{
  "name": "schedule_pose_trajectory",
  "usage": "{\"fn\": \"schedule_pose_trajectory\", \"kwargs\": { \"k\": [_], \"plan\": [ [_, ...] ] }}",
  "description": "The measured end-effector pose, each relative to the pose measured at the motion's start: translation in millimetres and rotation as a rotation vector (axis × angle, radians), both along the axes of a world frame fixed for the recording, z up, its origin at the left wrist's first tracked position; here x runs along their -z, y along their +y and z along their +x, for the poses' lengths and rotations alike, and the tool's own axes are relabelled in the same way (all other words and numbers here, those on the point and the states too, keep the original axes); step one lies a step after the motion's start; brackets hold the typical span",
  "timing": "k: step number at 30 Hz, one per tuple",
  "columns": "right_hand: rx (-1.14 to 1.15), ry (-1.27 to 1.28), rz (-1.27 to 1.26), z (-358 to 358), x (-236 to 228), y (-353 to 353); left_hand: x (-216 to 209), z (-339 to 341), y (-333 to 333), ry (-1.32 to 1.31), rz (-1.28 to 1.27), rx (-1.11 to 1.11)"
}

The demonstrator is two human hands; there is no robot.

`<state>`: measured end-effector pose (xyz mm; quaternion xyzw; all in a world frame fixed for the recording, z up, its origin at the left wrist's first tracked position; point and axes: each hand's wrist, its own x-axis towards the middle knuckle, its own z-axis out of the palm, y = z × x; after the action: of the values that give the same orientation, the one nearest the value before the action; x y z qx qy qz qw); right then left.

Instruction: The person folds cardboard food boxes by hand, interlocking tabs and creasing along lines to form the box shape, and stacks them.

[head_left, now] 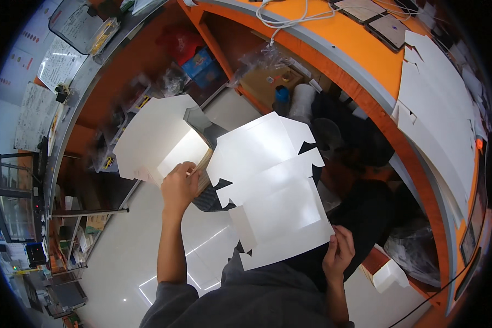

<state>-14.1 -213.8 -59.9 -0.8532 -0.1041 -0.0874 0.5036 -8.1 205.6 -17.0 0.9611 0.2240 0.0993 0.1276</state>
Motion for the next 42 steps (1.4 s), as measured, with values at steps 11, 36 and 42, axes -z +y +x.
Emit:
{"fn": "schedule_pose_trajectory", "kwargs": {
  "k": [11, 36, 42],
  "plan": [
    [0.187, 0.066, 0.075, -3.6, 9.7, -10.4, -18.9, 11.2, -63.2, -0.495, -0.041, 0.074],
    [-0.209, -0.436, -0.103, -4.9, -44.1, 2.1, -23.2, 9.6, -249.1, 0.116, -1.803, -0.019],
    [-0.247, -0.527, -0.107, -5.4, -46.7, -1.0, -41.8, -0.8, -252.3, -0.033, -1.86, -0.006]
  ]
}}
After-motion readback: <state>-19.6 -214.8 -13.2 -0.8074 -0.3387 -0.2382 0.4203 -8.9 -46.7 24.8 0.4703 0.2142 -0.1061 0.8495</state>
